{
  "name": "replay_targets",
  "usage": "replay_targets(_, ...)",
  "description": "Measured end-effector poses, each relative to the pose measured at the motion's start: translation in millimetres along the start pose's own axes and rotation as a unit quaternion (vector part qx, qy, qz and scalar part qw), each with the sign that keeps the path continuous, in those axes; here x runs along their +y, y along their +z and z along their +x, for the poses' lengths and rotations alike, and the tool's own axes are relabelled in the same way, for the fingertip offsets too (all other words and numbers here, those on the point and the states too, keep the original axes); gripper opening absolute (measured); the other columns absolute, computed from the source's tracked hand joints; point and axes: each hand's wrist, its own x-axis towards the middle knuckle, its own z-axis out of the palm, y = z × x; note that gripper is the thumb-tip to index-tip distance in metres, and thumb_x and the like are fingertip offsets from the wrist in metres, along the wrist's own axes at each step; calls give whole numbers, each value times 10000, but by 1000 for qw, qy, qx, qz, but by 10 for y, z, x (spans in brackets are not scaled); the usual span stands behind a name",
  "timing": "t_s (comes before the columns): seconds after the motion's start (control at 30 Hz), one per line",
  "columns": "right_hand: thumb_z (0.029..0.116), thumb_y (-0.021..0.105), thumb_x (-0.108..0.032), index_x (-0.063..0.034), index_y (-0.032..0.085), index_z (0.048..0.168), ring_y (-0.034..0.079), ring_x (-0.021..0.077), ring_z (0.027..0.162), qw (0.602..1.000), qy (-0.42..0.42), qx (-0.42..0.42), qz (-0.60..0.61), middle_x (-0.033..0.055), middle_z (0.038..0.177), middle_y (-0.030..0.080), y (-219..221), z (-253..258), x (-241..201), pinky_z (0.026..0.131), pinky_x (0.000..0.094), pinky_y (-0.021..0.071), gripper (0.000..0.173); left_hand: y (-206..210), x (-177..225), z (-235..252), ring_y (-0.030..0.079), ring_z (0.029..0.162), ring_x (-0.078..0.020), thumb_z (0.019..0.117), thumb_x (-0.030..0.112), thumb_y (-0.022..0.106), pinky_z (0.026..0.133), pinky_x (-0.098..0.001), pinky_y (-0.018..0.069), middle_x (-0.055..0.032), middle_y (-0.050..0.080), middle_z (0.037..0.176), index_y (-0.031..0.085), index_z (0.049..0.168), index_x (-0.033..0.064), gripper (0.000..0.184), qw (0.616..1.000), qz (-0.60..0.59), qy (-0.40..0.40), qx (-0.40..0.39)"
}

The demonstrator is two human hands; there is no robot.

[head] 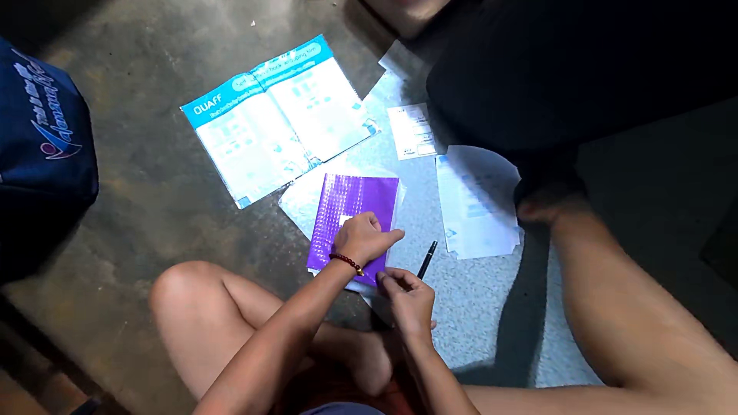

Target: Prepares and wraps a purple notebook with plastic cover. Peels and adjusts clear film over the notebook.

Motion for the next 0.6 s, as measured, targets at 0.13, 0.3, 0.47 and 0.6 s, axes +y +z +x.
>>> replay_targets(0.13, 919, 695, 4, 59, 731, 1010, 670, 105, 734, 998, -12, -20, -60, 124, 918, 705, -109, 59, 43, 714, 268, 584, 112, -55, -60, -24, 649, 810, -269, 867, 551, 772, 797, -507, 531, -133, 673, 901, 674, 1086, 51, 555, 998, -64, 19, -16)
replay_targets(0.3, 892, 701, 83, 103, 687, 1067, 644, 91, 587, 995, 90, -29, -9, 111, 801, 678, -149, 95, -58, 587, 239, 582, 177, 277, -635, -713, 576, 573, -78, 917, 109, 746, 570, -249, 539, -28, 568, 724, 604, 1003, -33, 219, 926, -332, 29, 175)
replay_targets(0.47, 832, 709, 161, 109, 653, 1112, 633, 94, 573, 991, 132, -11, 33, 118, 818, 672, -114, 122, -68, 550, 228, 567, 290, 643, -993, -1084, 660, 1009, -270, 1011, -42, 538, 839, -376, 562, -264, 572, 1271, 383, 1426, -93, 446, 817, -534, -169, 140)
replay_targets(0.6, 820, 682, 187, 101, 651, 1168, 626, 114, 644, 992, 120, -24, 13, 122, 861, 638, -158, 113, -97, 608, 246, 564, 360, 602, -944, -907, 646, 1075, -246, 1048, -17, 468, 900, -360, 537, -236, 586, 1283, 429, 1383, -77, 343, 763, -606, -196, 113)
